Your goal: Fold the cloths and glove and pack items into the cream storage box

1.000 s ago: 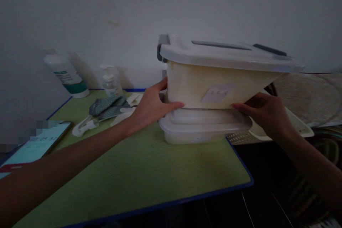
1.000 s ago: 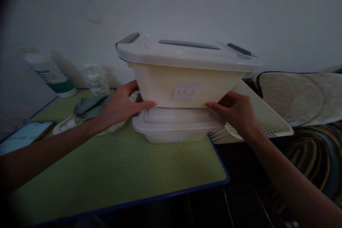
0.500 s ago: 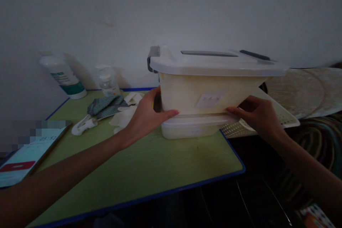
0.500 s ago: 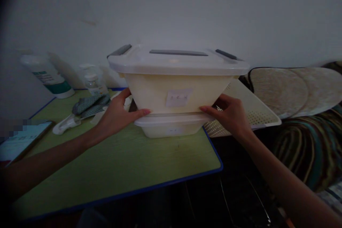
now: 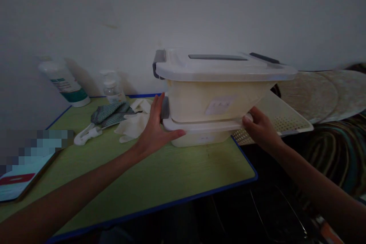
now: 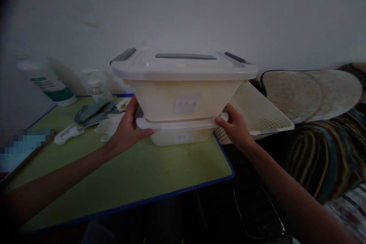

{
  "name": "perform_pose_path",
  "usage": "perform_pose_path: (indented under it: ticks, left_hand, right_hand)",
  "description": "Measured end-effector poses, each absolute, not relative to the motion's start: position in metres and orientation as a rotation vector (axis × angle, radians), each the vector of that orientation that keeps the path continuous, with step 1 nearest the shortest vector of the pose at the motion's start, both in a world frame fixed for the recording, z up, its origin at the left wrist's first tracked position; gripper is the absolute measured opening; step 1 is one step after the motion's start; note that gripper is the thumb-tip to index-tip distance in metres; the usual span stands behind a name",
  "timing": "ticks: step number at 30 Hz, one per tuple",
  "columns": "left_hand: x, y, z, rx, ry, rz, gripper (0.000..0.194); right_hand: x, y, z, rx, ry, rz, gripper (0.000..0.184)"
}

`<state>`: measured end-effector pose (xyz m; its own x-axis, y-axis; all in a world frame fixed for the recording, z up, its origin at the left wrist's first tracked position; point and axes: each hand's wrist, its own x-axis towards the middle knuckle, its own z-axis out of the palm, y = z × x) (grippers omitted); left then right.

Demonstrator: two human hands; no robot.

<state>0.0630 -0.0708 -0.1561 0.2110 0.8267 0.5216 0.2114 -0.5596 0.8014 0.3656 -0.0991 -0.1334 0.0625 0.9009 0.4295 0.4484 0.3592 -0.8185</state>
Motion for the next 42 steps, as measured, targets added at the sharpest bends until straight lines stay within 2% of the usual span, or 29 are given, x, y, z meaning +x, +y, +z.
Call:
perform_pose_path:
  ticks: [5, 8, 17, 21, 28, 42]
  left_hand:
    - [0.066, -0.071, -0.175, 1.663, 0.786, 1.293, 0.117]
    - [0.071, -0.070, -0.180, 1.599, 0.732, 1.284, 0.120]
    - [0.076, -0.071, -0.174, 1.609, 0.729, 1.402, 0.108]
    - [0.075, -0.075, -0.157, 1.688, 0.739, 1.417, 0.101]
    - [0.067, -0.081, -0.127, 1.785, 0.770, 1.347, 0.094]
    - [0.067, -0.085, -0.126, 1.697, 0.753, 1.376, 0.085]
  right_hand:
    - [0.369, -0.096, -0.154, -1.133, -1.450, 0.723, 0.076]
    - [0.367, -0.096, -0.158, -1.138, -1.431, 0.742, 0.082]
    - [0.361, -0.102, -0.151, -1.162, -1.362, 0.718, 0.073]
    - [0.360, -0.109, -0.132, -1.154, -1.349, 0.706, 0.067]
    - [0.356, -0.118, -0.103, -1.126, -1.353, 0.696, 0.069]
    - [0.352, -0.122, -0.103, -1.107, -1.343, 0.708, 0.064]
